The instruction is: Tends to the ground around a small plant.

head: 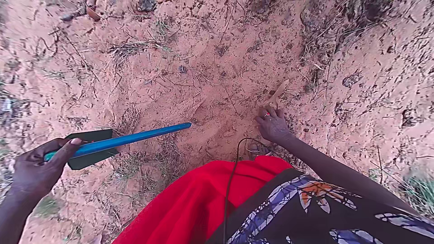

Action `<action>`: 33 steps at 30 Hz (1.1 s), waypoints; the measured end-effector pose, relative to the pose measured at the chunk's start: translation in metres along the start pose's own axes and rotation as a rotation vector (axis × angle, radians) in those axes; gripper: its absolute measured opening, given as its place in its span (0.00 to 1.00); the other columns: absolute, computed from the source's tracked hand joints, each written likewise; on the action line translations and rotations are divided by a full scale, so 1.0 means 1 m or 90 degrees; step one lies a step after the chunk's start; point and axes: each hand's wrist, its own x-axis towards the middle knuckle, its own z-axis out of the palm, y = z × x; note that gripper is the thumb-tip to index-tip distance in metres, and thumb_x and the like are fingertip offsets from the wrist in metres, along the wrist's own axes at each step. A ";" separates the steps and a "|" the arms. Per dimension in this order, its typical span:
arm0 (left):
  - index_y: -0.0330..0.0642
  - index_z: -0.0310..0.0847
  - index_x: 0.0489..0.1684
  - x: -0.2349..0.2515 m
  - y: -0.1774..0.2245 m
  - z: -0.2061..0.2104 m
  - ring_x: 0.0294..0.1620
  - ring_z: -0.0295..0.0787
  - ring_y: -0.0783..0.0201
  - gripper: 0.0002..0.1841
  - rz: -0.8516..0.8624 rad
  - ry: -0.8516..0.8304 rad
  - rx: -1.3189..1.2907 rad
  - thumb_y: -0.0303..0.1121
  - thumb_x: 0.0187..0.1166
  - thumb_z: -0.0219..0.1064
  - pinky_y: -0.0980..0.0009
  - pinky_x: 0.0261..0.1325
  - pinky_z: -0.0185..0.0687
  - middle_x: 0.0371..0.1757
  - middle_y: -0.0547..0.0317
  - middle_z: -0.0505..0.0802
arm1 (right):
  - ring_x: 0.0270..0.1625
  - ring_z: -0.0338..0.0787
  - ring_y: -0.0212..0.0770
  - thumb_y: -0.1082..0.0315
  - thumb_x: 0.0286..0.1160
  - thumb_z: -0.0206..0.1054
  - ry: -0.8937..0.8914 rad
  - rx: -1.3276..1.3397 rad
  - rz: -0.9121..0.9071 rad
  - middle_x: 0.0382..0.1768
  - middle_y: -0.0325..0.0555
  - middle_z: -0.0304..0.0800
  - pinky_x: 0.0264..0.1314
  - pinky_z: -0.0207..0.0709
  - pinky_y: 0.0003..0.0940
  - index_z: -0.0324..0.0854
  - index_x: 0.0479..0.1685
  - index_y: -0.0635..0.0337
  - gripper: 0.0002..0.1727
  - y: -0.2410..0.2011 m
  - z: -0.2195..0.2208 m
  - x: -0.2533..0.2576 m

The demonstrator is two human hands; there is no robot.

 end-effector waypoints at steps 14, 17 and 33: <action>0.25 0.83 0.47 0.000 0.032 0.004 0.49 0.84 0.78 0.28 -0.060 -0.058 -0.014 0.50 0.85 0.61 0.71 0.60 0.81 0.46 0.52 0.91 | 0.93 0.48 0.76 0.68 0.80 0.68 -0.194 0.017 -0.068 0.94 0.54 0.56 0.72 0.60 0.86 0.80 0.80 0.38 0.28 0.047 -0.005 -0.048; 0.22 0.80 0.50 -0.001 0.045 0.005 0.48 0.82 0.77 0.28 -0.088 -0.066 0.005 0.49 0.86 0.61 0.71 0.60 0.79 0.48 0.48 0.89 | 0.90 0.56 0.76 0.78 0.75 0.67 -0.149 0.006 -0.063 0.91 0.57 0.62 0.68 0.67 0.82 0.84 0.75 0.42 0.29 0.044 0.008 -0.045; 0.22 0.81 0.54 -0.008 0.068 0.005 0.48 0.82 0.67 0.29 -0.119 -0.073 0.049 0.49 0.86 0.60 0.60 0.58 0.78 0.51 0.39 0.89 | 0.75 0.72 0.83 0.85 0.65 0.71 0.451 -0.132 -0.043 0.81 0.71 0.70 0.60 0.76 0.77 0.90 0.60 0.53 0.24 0.119 -0.275 0.096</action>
